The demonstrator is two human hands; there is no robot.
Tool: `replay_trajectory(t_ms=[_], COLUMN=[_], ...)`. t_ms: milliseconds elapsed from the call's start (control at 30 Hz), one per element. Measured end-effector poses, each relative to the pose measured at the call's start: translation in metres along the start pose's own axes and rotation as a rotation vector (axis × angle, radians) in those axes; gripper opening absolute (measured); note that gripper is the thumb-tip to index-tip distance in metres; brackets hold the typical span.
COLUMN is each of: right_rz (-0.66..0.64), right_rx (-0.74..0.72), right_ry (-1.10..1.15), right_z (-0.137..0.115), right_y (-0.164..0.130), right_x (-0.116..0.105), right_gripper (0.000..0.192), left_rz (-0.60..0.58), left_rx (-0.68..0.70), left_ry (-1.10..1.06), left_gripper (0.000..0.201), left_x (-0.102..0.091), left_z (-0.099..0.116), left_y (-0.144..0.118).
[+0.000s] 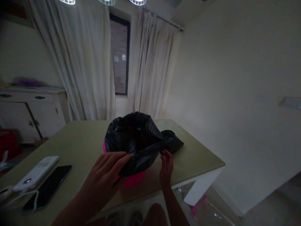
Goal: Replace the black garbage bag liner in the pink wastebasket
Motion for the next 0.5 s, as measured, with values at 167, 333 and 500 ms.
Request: replay_trajectory(t_ms=[167,333,500], right_rz=[-0.145,-0.229,-0.008], right_rx=[-0.351,-0.68,-0.578], right_ry=[-0.022,-0.154,-0.16], right_z=[-0.051,-0.112,-0.087], right_y=[0.002,0.009,0.031], right_x=[-0.012,-0.005,-0.012], right_gripper=[0.079,0.034,0.031], left_rz=[0.026,0.024,0.103], left_rx=[0.024,0.238,0.242], left_ry=[0.064,-0.093,0.056], left_gripper=[0.046,0.046,0.04], left_x=[-0.008,0.0,0.0], left_z=[0.0,0.016,-0.007], left_y=[-0.021,-0.029,-0.053])
Point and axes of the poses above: each hand's wrist, its own y-axis towards the middle knuckle, its own x-axis out of the palm, z = x × y, the point moved 8 cm from there along y, towards the middle knuckle, and after that the axes turned 11 degrees about x, right-handed, at the moved point
